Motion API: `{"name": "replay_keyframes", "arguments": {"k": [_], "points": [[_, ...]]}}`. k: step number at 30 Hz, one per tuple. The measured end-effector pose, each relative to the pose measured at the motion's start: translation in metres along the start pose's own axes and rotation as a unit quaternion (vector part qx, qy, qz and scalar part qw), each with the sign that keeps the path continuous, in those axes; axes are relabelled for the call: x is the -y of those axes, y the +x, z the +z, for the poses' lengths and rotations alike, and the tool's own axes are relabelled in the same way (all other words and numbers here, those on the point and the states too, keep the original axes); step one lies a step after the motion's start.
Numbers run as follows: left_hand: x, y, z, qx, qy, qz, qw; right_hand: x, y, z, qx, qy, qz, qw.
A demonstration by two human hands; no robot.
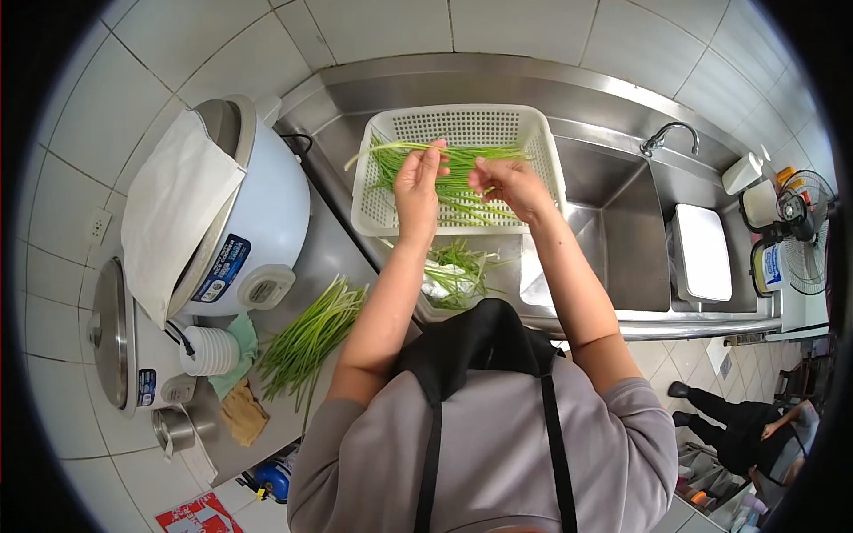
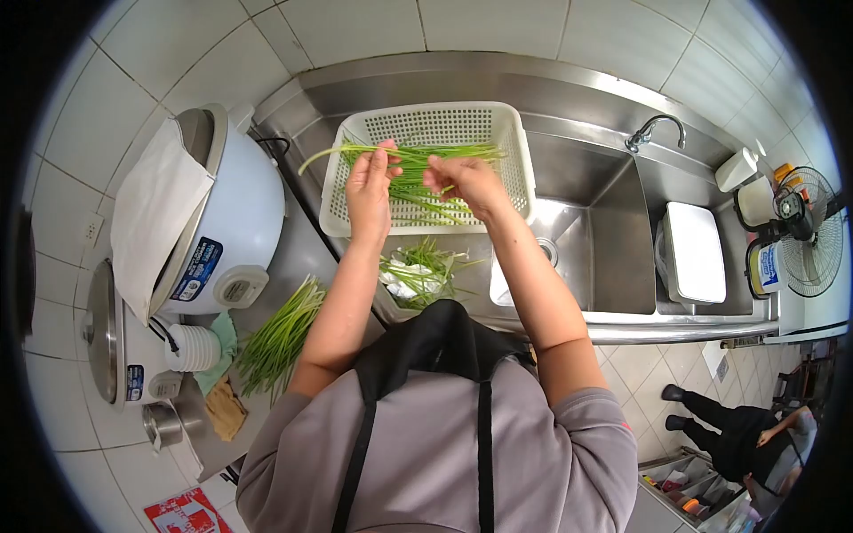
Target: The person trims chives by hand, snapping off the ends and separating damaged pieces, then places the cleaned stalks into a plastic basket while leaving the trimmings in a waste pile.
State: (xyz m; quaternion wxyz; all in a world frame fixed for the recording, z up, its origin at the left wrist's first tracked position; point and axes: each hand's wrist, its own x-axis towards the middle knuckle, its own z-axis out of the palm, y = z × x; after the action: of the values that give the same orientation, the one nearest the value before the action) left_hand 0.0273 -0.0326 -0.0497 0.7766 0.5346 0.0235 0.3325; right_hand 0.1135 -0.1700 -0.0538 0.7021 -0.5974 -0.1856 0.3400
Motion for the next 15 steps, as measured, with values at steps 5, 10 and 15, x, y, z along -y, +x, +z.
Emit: {"name": "replay_keyframes", "arguments": {"k": [5, 10, 15], "points": [[-0.043, 0.000, 0.010, 0.041, 0.117, 0.059, 0.990, 0.058, -0.046, 0.006, 0.041, -0.390, -0.051, 0.919], [-0.049, -0.004, 0.014, 0.149, 0.184, 0.044, 0.971, 0.100, -0.045, 0.041, -0.139, -0.331, -0.309, 0.881], [-0.055, -0.013, 0.026, 0.174, 0.131, 0.031, 0.976, 0.103, -0.035, 0.060, -0.092, -0.294, -0.346, 0.886]]}}
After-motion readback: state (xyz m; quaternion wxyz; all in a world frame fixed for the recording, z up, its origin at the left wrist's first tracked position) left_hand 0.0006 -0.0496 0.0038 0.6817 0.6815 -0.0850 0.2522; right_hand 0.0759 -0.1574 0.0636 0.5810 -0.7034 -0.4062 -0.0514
